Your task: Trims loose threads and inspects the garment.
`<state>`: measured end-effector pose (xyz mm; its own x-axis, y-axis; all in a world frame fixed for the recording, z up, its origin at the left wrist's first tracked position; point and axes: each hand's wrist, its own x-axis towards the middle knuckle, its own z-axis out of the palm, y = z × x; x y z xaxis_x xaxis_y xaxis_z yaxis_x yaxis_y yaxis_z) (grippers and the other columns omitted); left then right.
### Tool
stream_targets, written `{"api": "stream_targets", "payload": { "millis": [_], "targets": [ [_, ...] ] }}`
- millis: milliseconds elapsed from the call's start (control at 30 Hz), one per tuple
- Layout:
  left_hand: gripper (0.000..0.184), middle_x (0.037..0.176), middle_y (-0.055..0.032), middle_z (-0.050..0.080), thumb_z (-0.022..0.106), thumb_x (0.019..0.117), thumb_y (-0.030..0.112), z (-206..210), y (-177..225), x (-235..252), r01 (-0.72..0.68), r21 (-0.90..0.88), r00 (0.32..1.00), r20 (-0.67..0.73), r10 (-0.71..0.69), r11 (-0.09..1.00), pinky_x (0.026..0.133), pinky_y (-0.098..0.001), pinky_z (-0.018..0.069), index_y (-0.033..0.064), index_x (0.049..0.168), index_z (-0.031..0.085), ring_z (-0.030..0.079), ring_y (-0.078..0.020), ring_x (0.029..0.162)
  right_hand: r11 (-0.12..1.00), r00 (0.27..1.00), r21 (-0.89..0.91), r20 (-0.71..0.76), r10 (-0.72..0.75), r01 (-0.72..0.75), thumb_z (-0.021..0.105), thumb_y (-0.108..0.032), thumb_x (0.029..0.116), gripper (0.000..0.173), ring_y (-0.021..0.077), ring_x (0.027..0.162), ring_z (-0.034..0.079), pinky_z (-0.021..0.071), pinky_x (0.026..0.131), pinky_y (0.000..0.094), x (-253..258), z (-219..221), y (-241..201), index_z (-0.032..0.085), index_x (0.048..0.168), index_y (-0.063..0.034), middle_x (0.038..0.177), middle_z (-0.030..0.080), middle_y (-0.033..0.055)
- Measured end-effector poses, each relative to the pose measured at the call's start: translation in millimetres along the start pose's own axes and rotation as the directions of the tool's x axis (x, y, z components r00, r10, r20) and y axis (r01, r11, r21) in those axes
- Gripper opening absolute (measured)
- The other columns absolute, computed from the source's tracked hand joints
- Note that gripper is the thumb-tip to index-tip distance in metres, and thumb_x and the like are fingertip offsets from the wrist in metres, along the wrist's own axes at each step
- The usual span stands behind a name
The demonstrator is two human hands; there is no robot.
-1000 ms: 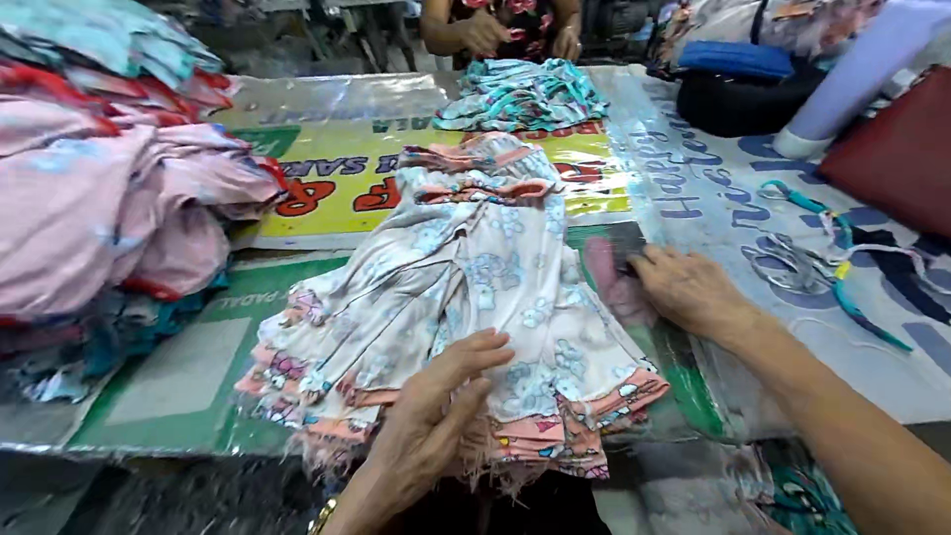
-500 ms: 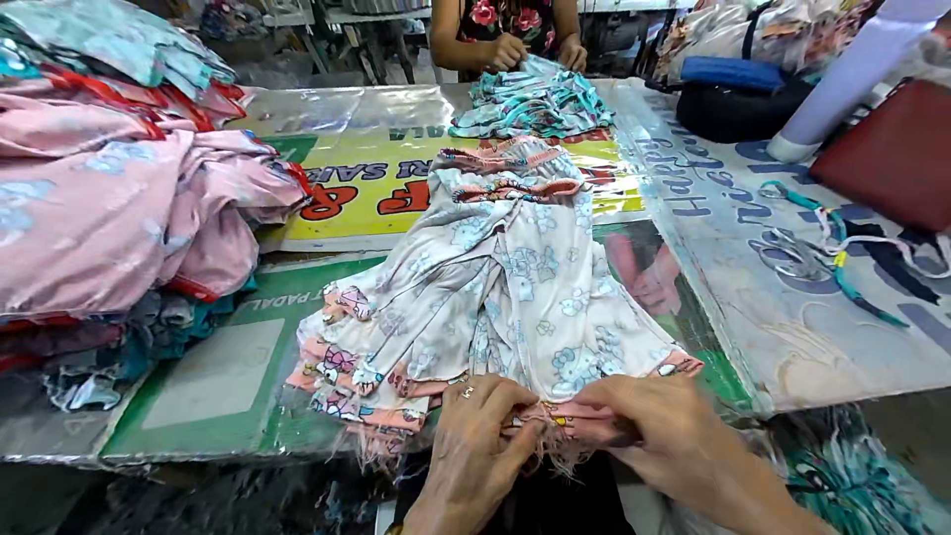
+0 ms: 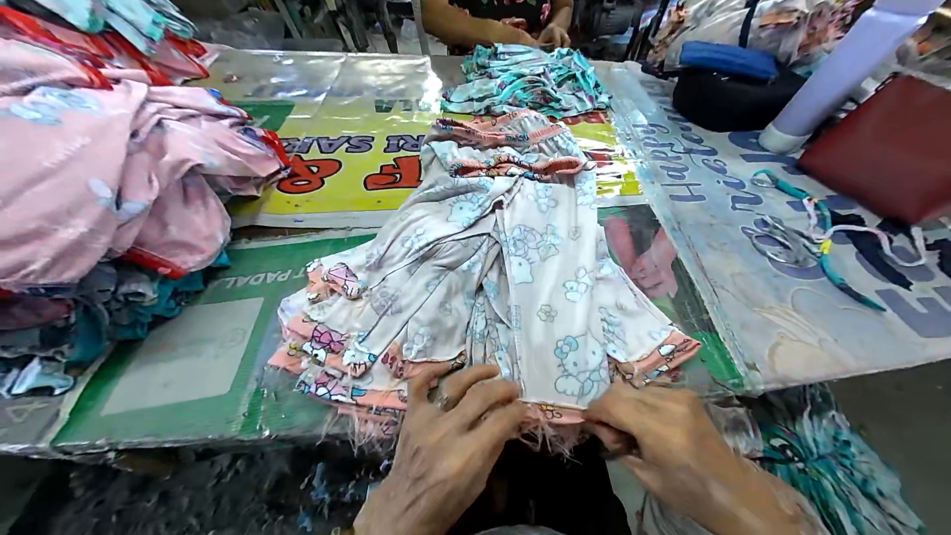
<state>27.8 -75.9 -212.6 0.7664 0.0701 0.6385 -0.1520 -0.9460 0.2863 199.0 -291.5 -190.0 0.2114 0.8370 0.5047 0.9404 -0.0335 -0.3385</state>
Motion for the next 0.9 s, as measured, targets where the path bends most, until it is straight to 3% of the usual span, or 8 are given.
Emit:
{"api": "stream_targets", "payload": {
  "millis": [100, 167, 233, 300, 400, 533, 667, 900],
  "targets": [
    [0.021, 0.118, 0.0035, 0.066, 0.053, 0.1057, 0.037, -4, 4, 2, 0.101, -0.100, 0.994, -0.029, -0.104, 0.990, 0.104, -0.0355, 0.0395, 0.0241, 0.117, 0.065, 0.058, -0.0102, 0.116, 0.997, 0.995, -0.080, 0.104, 0.007, 0.002, 0.059, -0.040, 0.0994, 0.026, 0.0129, 0.058, 0.063, 0.0487, 0.044, 0.0296, -2, 1, -3, 0.067, 0.093, -0.0150, 0.076, 0.065, -0.0005],
    [0.025, 0.106, 0.0017, 0.063, 0.050, 0.1068, 0.039, -10, 17, 9, 0.165, -0.192, 0.977, -0.101, -0.186, 0.967, 0.093, -0.0247, 0.0465, 0.0198, 0.115, 0.063, 0.059, -0.0079, 0.104, 0.993, 0.995, 0.092, 0.076, 0.069, -0.076, 0.049, -0.051, 0.1053, 0.043, 0.0095, 0.064, 0.062, 0.0501, 0.053, 0.0239, 1, -16, -8, 0.067, 0.103, -0.0125, 0.080, 0.066, 0.0014],
    [0.034, 0.093, -0.0011, 0.064, 0.044, 0.1087, 0.042, -8, 28, 22, 0.219, -0.258, 0.967, -0.069, -0.244, 0.941, 0.078, -0.0217, 0.0501, 0.0135, 0.107, 0.062, 0.061, -0.0076, 0.088, 0.908, 0.993, 0.404, 0.007, 0.122, -0.114, 0.049, -0.050, 0.1054, 0.045, 0.0031, 0.067, 0.056, 0.0471, 0.060, 0.0146, 12, -30, -13, 0.066, 0.111, -0.0080, 0.079, 0.059, 0.0026],
    [0.046, 0.080, -0.0019, 0.063, 0.043, 0.1067, 0.050, 3, 36, 31, 0.295, -0.180, 0.955, 0.023, -0.296, 0.938, 0.061, -0.0247, 0.0496, 0.0098, 0.098, 0.064, 0.061, -0.0095, 0.070, 0.756, 0.988, 0.650, -0.048, 0.149, -0.083, 0.052, -0.049, 0.1047, 0.046, -0.0039, 0.067, 0.051, 0.0435, 0.061, 0.0087, 28, -33, -22, 0.063, 0.116, -0.0065, 0.079, 0.056, -0.0008],
    [0.052, 0.072, -0.0021, 0.059, 0.050, 0.0999, 0.058, 26, 36, 30, 0.320, 0.039, 0.943, 0.088, -0.322, 0.947, 0.047, -0.0296, 0.0442, 0.0092, 0.091, 0.064, 0.057, -0.0140, 0.056, 0.651, 0.982, 0.750, -0.005, 0.188, -0.121, 0.048, -0.073, 0.0954, 0.070, -0.0060, 0.062, 0.043, 0.0370, 0.054, 0.0105, 46, -3, -20, 0.058, 0.121, -0.0087, 0.075, 0.049, -0.0072],
    [0.030, 0.076, 0.0000, 0.061, 0.055, 0.1022, 0.039, 26, 33, 15, 0.321, -0.026, 0.942, 0.108, -0.317, 0.947, 0.058, -0.0287, 0.0468, 0.0113, 0.093, 0.063, 0.059, -0.0126, 0.064, 0.687, 0.961, 0.674, 0.144, 0.235, -0.269, 0.026, -0.074, 0.0988, 0.076, 0.0006, 0.057, 0.044, 0.0402, 0.050, 0.0187, 47, 32, -4, 0.055, 0.115, -0.0054, 0.072, 0.046, -0.0037],
    [0.021, 0.082, 0.0004, 0.064, 0.058, 0.1040, 0.031, 6, 29, -4, 0.360, -0.195, 0.931, 0.141, -0.337, 0.912, 0.068, -0.0265, 0.0454, 0.0125, 0.096, 0.063, 0.059, -0.0091, 0.072, 0.689, 0.959, 0.668, 0.177, 0.221, -0.281, 0.026, -0.070, 0.1018, 0.070, -0.0013, 0.060, 0.045, 0.0395, 0.051, 0.0165, 43, 30, -4, 0.055, 0.111, -0.0070, 0.074, 0.047, -0.0037],
    [0.024, 0.080, -0.0007, 0.063, 0.056, 0.1039, 0.034, -9, 25, -16, 0.316, -0.063, 0.936, 0.181, -0.301, 0.947, 0.065, -0.0275, 0.0470, 0.0136, 0.095, 0.064, 0.060, -0.0120, 0.071, 0.650, 0.971, 0.721, 0.178, 0.161, -0.240, 0.034, -0.061, 0.1063, 0.059, -0.0018, 0.064, 0.048, 0.0423, 0.055, 0.0153, 44, 31, 0, 0.054, 0.111, -0.0055, 0.078, 0.050, -0.0031]
  ]
}}
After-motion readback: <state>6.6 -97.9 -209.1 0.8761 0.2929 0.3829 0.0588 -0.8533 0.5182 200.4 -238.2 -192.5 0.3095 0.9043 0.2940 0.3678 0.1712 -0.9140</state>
